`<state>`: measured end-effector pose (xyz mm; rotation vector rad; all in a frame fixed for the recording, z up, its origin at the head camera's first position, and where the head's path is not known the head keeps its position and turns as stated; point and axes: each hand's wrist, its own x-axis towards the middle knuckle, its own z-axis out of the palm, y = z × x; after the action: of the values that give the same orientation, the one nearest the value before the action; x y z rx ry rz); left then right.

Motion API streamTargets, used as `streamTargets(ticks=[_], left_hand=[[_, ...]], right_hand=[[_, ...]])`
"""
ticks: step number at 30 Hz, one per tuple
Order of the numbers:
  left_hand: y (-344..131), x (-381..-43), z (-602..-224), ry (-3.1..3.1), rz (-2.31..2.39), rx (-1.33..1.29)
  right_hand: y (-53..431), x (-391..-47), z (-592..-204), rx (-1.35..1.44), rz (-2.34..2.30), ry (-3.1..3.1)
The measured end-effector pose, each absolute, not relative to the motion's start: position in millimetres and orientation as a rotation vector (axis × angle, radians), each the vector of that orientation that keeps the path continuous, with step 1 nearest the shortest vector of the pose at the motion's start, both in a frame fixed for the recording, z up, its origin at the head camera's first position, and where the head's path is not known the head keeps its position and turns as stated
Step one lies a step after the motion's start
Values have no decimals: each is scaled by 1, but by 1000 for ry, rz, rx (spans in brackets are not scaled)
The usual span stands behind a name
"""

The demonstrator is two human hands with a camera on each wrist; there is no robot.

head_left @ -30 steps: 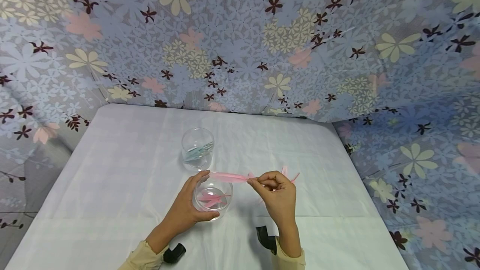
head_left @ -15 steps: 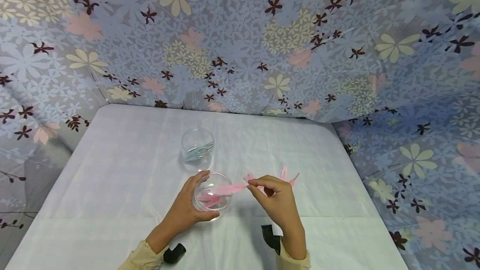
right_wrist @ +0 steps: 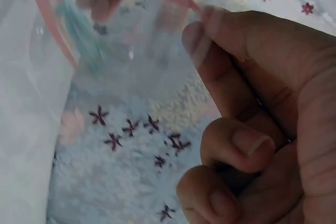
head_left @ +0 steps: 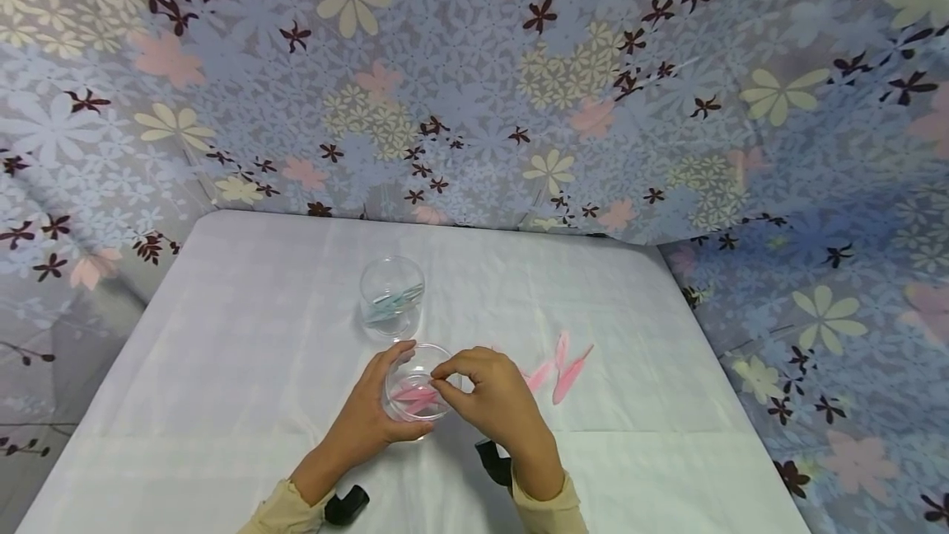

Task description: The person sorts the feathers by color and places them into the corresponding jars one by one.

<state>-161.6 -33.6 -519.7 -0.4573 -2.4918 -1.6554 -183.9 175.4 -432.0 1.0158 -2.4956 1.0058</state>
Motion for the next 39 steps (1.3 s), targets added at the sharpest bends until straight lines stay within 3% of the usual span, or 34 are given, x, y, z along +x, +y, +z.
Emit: streamTargets(ticks=[10,23,29,32,39], left_hand=[[-33,-161,-519,-2501,-1635,-447],[-33,-160,-524,-2483,-1640,-463],[-33,-161,-522,-2489,-1640,-453],[-33,-161,-521,-2500,-1644,-446],[-35,-160,-519,-2504,-1669,-377]], right_hand=[[162,-182,-454,902,870,-2456],[157,-178,-448,778,890,-2693],[182,-187,-451,791,1246,-2477],[216,-199,-450,499,1312,-2397],[316,-248,-454,-404,899,-2790]])
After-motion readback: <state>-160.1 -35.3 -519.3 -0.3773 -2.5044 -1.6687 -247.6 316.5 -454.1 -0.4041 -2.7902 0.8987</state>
